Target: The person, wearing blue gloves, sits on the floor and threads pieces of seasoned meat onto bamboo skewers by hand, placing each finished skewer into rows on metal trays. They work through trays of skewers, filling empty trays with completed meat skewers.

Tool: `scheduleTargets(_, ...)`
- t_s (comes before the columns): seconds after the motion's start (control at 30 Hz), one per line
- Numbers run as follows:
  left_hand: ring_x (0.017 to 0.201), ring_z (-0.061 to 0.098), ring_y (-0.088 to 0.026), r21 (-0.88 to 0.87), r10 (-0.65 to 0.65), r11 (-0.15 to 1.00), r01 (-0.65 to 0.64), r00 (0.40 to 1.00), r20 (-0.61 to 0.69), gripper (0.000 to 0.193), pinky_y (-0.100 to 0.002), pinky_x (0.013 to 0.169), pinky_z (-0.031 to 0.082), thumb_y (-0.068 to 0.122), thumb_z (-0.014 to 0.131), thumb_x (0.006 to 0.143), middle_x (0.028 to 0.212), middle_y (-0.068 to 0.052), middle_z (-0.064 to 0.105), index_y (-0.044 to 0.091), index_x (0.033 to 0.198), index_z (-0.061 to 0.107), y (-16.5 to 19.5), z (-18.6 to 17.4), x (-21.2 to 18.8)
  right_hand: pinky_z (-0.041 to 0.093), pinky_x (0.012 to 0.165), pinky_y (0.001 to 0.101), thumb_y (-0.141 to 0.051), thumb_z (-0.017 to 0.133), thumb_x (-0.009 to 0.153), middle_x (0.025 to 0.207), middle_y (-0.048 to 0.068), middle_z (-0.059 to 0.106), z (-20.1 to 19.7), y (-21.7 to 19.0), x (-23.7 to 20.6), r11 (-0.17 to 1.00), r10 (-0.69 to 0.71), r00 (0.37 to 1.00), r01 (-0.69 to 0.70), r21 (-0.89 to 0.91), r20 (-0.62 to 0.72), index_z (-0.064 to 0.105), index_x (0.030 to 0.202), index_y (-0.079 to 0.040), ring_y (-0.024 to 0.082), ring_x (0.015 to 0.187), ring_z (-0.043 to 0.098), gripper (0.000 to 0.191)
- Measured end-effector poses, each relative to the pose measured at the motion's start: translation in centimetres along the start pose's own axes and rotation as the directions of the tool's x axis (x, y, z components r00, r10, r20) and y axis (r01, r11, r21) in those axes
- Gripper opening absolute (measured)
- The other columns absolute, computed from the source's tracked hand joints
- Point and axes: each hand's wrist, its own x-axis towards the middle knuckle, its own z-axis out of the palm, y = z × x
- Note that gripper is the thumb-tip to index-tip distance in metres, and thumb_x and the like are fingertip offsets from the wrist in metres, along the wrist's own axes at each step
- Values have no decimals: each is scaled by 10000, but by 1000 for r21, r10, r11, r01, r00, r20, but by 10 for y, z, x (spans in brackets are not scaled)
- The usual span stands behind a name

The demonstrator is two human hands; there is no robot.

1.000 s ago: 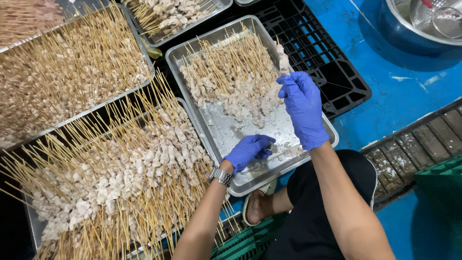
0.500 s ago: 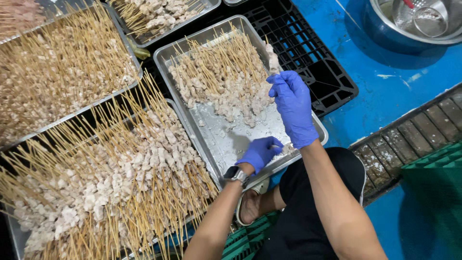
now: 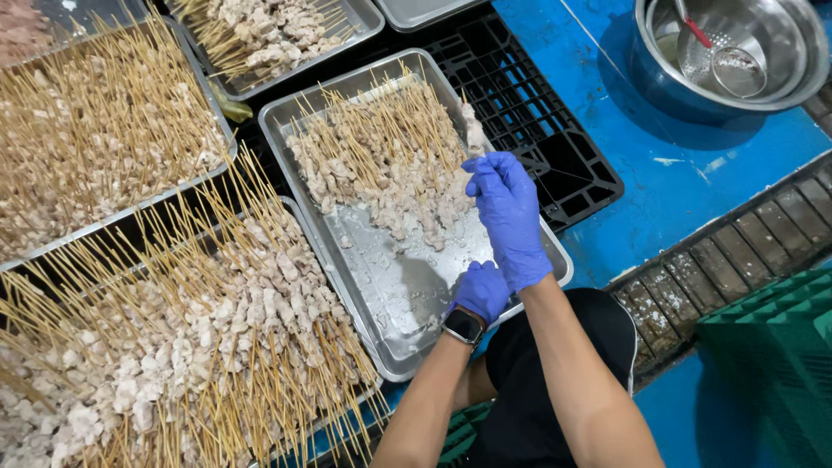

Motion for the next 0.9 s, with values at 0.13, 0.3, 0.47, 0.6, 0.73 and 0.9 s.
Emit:
scheduleTargets(0.13, 924, 671, -377, -408, -189, 894, 184, 982, 28, 201, -514, 812, 525, 280, 625, 961, 976, -170, 731, 116, 986, 740, -14, -24, -3, 382, 535, 181, -225, 608, 1035, 866, -25, 681, -1, 2, -1, 997, -46, 999, 45, 66, 20, 645, 1066, -69, 5, 663, 516, 163)
scheduleTargets(0.3, 835, 713, -362, -726, -346, 618, 302, 934, 94, 186, -468, 779, 566, 224, 597, 943, 938, -206, 735, 146, 1068, 711, -42, -35, -12, 351, 516, 178, -236, 611, 1039, 788, -22, 633, -7, 6, -1, 999, -30, 1000, 30, 25, -4, 660, 1062, -72, 10, 605, 460, 173)
scheduleTargets(0.47, 928, 687, -384, -320, -174, 932, 170, 985, 16, 161, -482, 824, 550, 142, 613, 906, 1017, -217, 694, 128, 1007, 737, -45, 1, -20, 352, 520, 182, -232, 612, 1045, 779, -19, 627, -4, 9, 0, 999, -42, 999, 42, 15, 6, 661, 1060, -69, 11, 605, 456, 171)
scheduleTargets(0.6, 953, 661, -418, -513, -86, 858, 29, 992, -87, 256, -502, 836, 529, 126, 600, 919, 1019, -230, 678, 117, 1152, 707, -39, 16, -21, 387, 552, 186, -226, 606, 1050, 827, -12, 652, -2, 10, 0, 997, -79, 997, 78, 28, 22, 648, 1061, -66, 15, 658, 506, 166)
scheduleTargets(0.73, 928, 686, -380, -732, -241, 665, 145, 970, -27, 265, -474, 852, 546, 130, 590, 937, 1004, -196, 694, 111, 1198, 634, -42, 10, -23, 421, 581, 186, -221, 600, 1042, 922, -12, 696, -2, 8, -1, 996, -85, 996, 85, 34, 18, 634, 1056, -62, 17, 716, 562, 163)
scheduleTargets(0.9, 983, 662, -389, -518, -154, 853, 65, 979, -130, 198, -482, 873, 538, 69, 621, 912, 1076, -201, 641, 124, 1088, 694, -43, 9, -30, 414, 586, 193, -213, 609, 1051, 914, 2, 684, -2, 8, -2, 997, -65, 997, 63, 48, 44, 649, 1065, -51, 25, 714, 544, 168)
